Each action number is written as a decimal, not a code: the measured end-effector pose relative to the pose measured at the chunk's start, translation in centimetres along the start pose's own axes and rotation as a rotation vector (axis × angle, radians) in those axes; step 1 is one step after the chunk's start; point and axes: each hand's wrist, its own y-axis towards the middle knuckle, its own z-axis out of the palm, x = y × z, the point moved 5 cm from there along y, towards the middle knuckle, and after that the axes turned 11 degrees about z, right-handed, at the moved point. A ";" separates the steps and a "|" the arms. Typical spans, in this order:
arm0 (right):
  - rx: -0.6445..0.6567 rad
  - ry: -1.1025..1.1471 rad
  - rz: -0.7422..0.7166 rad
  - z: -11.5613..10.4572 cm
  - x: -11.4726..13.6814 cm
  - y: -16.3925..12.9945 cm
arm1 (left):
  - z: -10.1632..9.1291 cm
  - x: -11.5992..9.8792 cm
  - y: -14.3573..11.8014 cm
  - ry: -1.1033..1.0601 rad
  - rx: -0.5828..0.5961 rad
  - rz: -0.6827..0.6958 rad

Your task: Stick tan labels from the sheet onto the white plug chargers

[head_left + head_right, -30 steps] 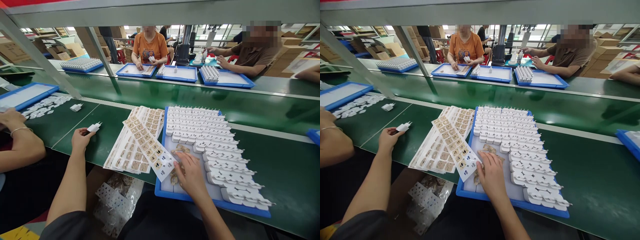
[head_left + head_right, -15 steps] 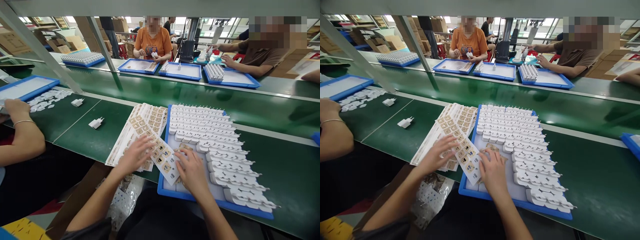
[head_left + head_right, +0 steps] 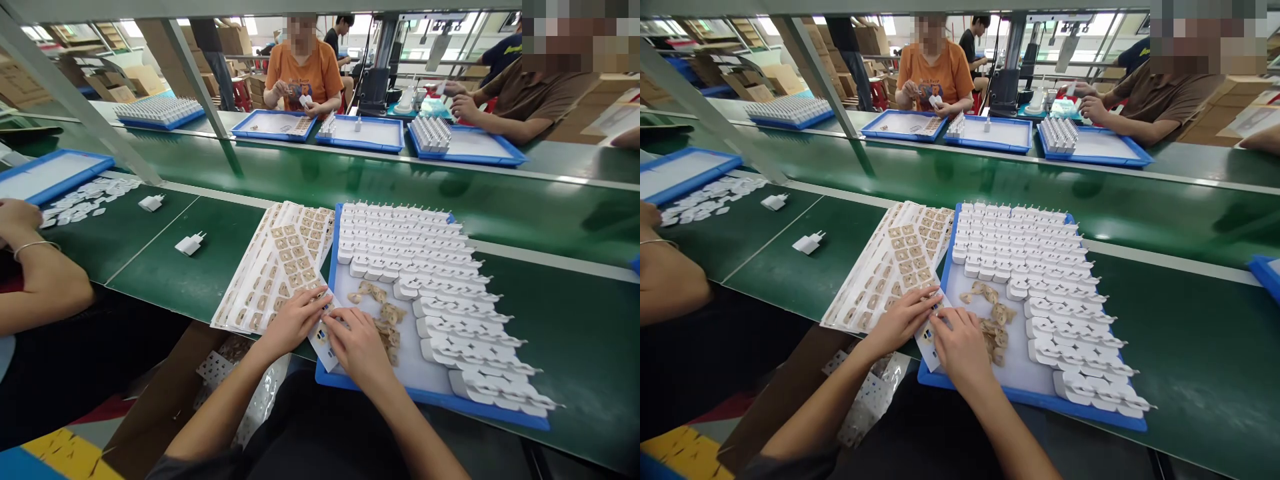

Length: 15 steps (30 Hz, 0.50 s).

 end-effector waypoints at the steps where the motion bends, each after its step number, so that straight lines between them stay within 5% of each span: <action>1: 0.006 0.013 0.002 0.0 0.0 0.1 | 0.0 0.0 0.1 0.001 -0.006 0.000; 15: -0.002 0.134 0.065 -0.1 -0.7 -0.1 | 0.8 1.1 0.2 -0.018 -0.024 -0.084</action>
